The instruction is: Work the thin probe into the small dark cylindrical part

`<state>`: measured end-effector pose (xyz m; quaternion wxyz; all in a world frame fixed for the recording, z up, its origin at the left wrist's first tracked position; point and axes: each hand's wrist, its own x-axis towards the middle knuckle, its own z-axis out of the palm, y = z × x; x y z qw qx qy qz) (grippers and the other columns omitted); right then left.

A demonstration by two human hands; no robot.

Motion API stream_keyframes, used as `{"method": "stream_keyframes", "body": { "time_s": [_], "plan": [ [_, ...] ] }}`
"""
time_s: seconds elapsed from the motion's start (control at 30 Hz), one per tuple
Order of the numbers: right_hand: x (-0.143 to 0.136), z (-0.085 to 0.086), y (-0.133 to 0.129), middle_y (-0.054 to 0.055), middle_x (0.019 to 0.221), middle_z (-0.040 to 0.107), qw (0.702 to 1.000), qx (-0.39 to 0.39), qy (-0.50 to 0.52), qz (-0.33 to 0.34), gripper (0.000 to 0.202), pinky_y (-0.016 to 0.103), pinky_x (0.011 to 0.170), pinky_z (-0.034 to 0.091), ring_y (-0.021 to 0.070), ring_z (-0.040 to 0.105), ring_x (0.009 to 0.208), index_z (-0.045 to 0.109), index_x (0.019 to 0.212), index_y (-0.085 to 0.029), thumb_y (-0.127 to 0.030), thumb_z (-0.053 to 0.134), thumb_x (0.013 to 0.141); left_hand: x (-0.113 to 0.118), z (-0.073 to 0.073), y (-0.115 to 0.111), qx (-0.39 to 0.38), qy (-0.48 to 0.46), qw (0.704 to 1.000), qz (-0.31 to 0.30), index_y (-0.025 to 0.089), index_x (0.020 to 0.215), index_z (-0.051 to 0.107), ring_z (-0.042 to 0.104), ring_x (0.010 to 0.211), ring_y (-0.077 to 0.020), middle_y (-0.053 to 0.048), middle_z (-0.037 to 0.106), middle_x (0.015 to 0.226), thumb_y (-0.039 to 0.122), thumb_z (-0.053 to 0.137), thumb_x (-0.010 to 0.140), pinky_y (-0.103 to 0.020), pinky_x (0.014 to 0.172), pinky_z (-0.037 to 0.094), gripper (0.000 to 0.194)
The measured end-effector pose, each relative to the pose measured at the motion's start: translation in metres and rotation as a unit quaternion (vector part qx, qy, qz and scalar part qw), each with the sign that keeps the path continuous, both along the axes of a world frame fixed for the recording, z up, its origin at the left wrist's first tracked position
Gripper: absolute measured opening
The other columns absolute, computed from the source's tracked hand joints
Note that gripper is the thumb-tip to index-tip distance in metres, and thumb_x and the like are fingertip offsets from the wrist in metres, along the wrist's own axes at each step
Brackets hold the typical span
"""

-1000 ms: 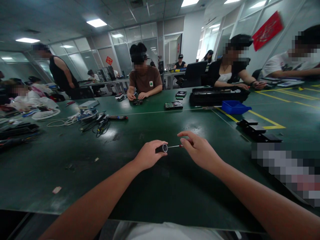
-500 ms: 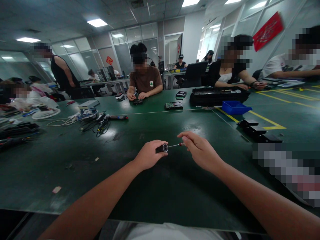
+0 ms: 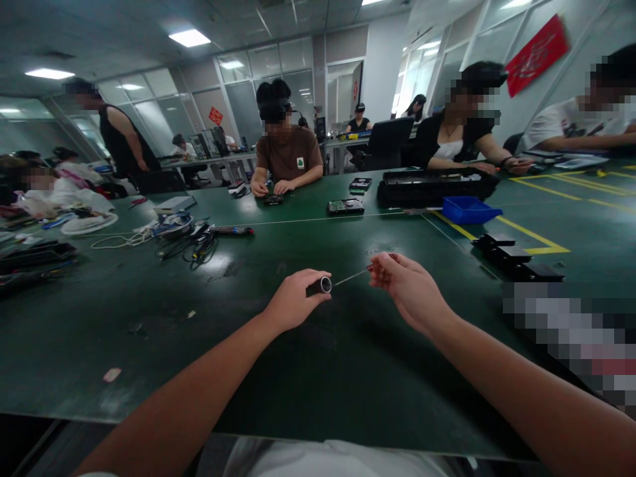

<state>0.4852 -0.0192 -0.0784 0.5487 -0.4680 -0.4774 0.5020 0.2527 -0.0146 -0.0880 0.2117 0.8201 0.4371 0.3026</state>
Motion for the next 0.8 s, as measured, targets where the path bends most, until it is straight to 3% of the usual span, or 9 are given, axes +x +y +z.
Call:
{"method": "stream_keyframes", "body": {
  "time_s": [0.3, 0.43, 0.8],
  "plan": [
    [-0.003, 0.005, -0.012, 0.005, 0.085, 0.066, 0.982, 0.122, -0.142, 0.004, 0.028, 0.036, 0.076, 0.052, 0.0184, 0.063, 0.078, 0.063, 0.097, -0.019, -0.045, 0.053, 0.094, 0.003, -0.002, -0.001, -0.007, 0.023, 1.0, -0.005, 0.021, 0.121, 0.067, 0.061, 0.111, -0.0236, -0.006, 0.067, 0.12, 0.023, 0.072, 0.084, -0.04, 0.103, 0.045, 0.037],
    [-0.004, 0.01, -0.017, 0.005, 0.083, 0.067, 0.958, 0.141, -0.25, 0.009, 0.026, 0.034, 0.073, 0.05, 0.0191, 0.063, 0.079, 0.062, 0.095, -0.02, -0.042, 0.048, 0.097, 0.004, -0.003, -0.001, -0.008, 0.036, 0.999, -0.006, 0.022, 0.121, 0.067, 0.061, 0.113, -0.0237, -0.006, 0.067, 0.12, 0.022, 0.073, 0.084, -0.041, 0.105, 0.043, 0.038],
    [-0.004, 0.013, -0.021, 0.003, 0.08, 0.067, 0.891, 0.217, -0.396, 0.037, 0.02, 0.032, 0.066, 0.045, 0.0201, 0.064, 0.074, 0.058, 0.097, -0.023, -0.036, 0.043, 0.099, 0.008, -0.011, 0.001, -0.003, 0.067, 0.997, -0.028, 0.022, 0.122, 0.066, 0.06, 0.115, -0.0248, -0.007, 0.067, 0.122, 0.021, 0.075, 0.082, -0.042, 0.106, 0.042, 0.042]
  ]
}}
